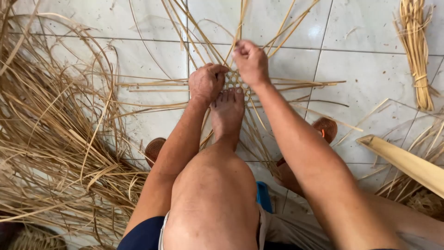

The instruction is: Weaving the base of a basket by interlacing thin, flexible strips of material while sitting on the floor.

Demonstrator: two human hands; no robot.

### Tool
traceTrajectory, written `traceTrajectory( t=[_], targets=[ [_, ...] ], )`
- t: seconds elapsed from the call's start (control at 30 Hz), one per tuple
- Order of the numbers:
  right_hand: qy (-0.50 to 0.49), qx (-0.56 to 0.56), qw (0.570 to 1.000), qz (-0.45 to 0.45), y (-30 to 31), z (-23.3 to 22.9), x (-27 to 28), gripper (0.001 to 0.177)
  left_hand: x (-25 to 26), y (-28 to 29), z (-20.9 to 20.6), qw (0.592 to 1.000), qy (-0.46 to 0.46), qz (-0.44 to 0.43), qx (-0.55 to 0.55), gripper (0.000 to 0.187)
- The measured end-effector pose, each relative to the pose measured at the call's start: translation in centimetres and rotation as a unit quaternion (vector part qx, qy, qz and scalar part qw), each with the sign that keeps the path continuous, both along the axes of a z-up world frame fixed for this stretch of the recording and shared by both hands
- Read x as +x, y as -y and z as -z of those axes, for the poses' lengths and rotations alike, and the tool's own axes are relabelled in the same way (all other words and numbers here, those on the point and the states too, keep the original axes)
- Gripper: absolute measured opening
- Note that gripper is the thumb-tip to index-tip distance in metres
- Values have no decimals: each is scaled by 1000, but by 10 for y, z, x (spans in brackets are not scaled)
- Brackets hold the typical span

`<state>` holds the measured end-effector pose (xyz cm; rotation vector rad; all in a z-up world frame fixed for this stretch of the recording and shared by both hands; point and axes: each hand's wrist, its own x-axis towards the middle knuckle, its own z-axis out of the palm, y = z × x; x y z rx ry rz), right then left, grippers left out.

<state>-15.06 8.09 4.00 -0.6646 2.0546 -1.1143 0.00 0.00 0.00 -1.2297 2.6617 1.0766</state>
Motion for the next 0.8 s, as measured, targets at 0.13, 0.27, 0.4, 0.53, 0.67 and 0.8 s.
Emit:
traceTrajectory(
  t=[0.13, 0.27, 0.4, 0.53, 0.67, 0.8],
  targets=[
    [-108, -12, 993, -54, 11, 10, 6, 15, 3, -2, 18, 999, 28, -4, -34, 14],
    [-119, 46, 990, -60, 25, 18, 0, 26, -1, 0, 4, 999, 36, -9, -4, 22],
    [-174, 126, 970, -114, 35, 40, -2, 55, 1, -2, 5, 1000, 6, -3, -15, 25],
    [-244, 126, 946, -175, 43, 18, 7, 30, 3, -3, 11, 1000, 12, -1, -17, 20],
    [-292, 137, 919, -227, 45, 22, 13, 33, 4, -3, 15, 999, -3, -4, -33, 22],
    [-212, 38, 964, -158, 41, 22, 9, 9, -2, -1, -3, 998, 58, -3, 9, 27]
  ],
)
